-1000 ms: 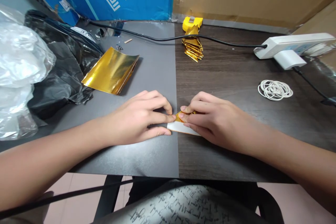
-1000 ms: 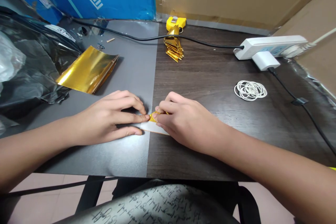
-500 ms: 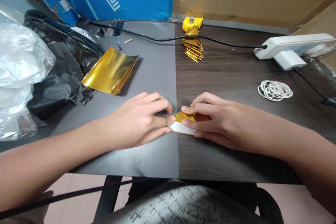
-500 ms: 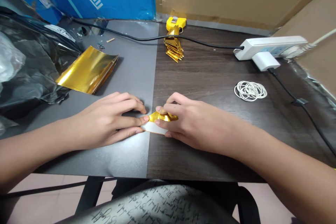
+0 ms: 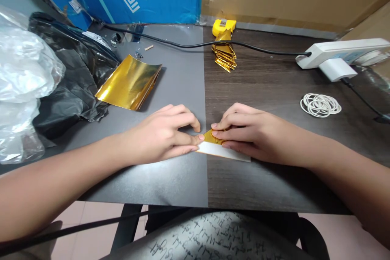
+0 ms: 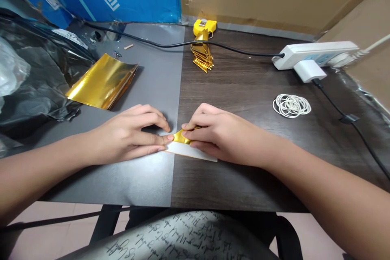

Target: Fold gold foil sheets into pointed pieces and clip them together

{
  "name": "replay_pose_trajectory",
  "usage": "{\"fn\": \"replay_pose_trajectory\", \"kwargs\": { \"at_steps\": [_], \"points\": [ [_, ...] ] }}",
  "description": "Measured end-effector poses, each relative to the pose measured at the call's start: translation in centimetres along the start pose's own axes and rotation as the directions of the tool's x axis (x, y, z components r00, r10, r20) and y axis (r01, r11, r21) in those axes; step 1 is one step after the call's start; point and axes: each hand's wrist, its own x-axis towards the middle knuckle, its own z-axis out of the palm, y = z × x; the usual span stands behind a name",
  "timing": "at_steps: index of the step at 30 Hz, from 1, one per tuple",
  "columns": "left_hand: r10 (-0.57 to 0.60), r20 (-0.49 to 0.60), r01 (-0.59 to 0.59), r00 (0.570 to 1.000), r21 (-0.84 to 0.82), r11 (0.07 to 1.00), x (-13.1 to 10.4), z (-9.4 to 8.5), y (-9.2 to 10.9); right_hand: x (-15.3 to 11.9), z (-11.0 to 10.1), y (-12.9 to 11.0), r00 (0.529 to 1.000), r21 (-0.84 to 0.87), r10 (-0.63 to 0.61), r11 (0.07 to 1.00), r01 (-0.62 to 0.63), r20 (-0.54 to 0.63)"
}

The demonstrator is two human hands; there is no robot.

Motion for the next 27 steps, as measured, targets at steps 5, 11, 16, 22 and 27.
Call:
{"fn": "replay_pose_trajectory", "kwargs": {
  "at_steps": [5, 11, 16, 22, 27],
  "points": [
    [0.002, -0.026, -0.002, 1.000, -0.032, 0.999, 0.1, 0.2, -0.3, 0.0, 0.1, 0.0, 1.000, 0.009, -0.008, 1.000, 0.008, 0.000],
    [-0.004, -0.030, 0.002, 1.000, -0.059, 0.998, 0.0, 0.1, -0.2, 0.1, 0.1, -0.1, 1.000, -0.015, -0.015, 1.000, 0.015, -0.004],
    [-0.013, -0.018, 0.012, 1.000, -0.065, 0.998, 0.0, 0.1, -0.2, 0.1, 0.2, 0.0, 1.000, -0.032, -0.030, 0.999, 0.029, -0.008],
    [-0.032, -0.002, 0.031, 1.000, -0.049, 0.998, 0.0, 0.0, -0.1, -0.1, 0.1, -0.1, 1.000, -0.030, -0.020, 0.999, 0.020, 0.015],
    [-0.025, 0.018, 0.025, 1.000, 0.000, 1.000, 0.0, -0.2, 0.1, 0.1, -0.2, -1.0, 0.998, -0.087, 0.006, 0.996, 0.000, 0.061]
  ]
}}
